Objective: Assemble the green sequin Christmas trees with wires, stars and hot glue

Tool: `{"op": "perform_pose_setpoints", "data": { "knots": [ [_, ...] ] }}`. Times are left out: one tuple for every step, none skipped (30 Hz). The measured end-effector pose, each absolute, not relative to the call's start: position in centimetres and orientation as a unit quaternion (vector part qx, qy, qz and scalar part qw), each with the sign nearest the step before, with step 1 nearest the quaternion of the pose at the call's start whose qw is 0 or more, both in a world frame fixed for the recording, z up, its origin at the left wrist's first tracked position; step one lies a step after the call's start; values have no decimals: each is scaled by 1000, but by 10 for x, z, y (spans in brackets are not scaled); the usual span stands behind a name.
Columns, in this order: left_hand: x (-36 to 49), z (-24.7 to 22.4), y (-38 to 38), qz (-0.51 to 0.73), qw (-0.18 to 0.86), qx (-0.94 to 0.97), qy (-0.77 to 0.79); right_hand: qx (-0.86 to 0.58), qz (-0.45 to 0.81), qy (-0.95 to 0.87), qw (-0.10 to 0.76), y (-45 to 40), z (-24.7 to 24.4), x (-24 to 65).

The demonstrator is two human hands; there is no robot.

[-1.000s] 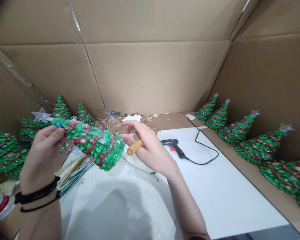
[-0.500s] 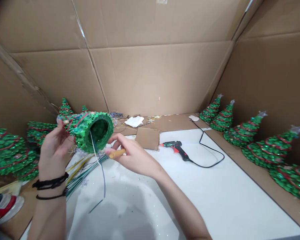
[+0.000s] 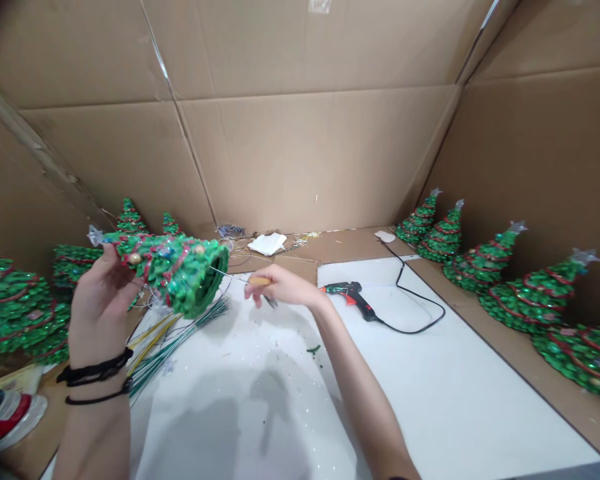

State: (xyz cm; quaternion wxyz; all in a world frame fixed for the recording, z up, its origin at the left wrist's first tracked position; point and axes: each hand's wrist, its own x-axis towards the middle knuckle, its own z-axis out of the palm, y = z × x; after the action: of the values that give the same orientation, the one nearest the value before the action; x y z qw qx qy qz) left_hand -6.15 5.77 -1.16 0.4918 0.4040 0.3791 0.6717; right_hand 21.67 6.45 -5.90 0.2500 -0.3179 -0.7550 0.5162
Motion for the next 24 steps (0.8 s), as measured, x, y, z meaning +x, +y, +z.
{"op": "perform_pose_setpoints", "data": {
  "knots": [
    [-63,-13,57,661,480,447,366,-339,510,-751,247,73,-66,225],
    [-64,-14,55,634,470,504,350,-362,497,-752,240,81,-73,232],
    [-64,-14,53,587,464,572,336,-383,479,-757,225,86,-79,238],
    [-63,-14,51,524,457,642,322,-403,461,-764,204,90,-83,242],
    [-59,-13,48,450,449,709,306,-422,443,-770,181,92,-87,244],
    [-54,-11,46,369,437,766,295,-441,425,-775,156,93,-89,244],
    [-47,-9,44,286,420,812,287,-459,407,-778,135,94,-90,243],
    [-39,-8,43,213,402,846,279,-475,387,-781,120,93,-90,241],
    [-31,-8,43,159,390,867,267,-488,365,-785,112,93,-89,238],
    [-24,-10,43,117,385,881,249,-497,345,-789,110,93,-89,236],
    [-17,-12,45,92,381,890,233,-500,328,-793,112,93,-89,234],
    [-12,-16,47,82,378,895,224,-501,314,-798,116,93,-89,232],
    [-8,-21,50,79,378,896,220,-498,305,-803,120,94,-89,231],
    [-4,-25,52,82,378,896,220,-496,297,-806,124,95,-90,231],
    [-2,-29,54,84,380,894,220,-495,290,-809,131,96,-91,230],
    [0,-33,56,83,386,893,216,-493,284,-811,138,97,-93,230],
    [2,-36,57,79,393,892,209,-493,279,-811,144,98,-95,230],
    [4,-38,58,72,400,891,201,-493,277,-811,147,100,-98,230],
    [6,-40,58,67,406,890,195,-494,278,-811,146,102,-100,230],
    [8,-41,59,61,409,889,194,-494,280,-811,140,104,-103,230],
    [10,-42,59,57,410,889,198,-496,280,-812,129,105,-105,230],
    [11,-42,59,54,408,888,205,-501,274,-812,118,106,-105,230],
    [12,-43,60,53,405,888,211,-511,259,-812,112,104,-104,230],
    [13,-43,60,53,404,888,215,-527,231,-810,112,101,-100,230]
  ]
}}
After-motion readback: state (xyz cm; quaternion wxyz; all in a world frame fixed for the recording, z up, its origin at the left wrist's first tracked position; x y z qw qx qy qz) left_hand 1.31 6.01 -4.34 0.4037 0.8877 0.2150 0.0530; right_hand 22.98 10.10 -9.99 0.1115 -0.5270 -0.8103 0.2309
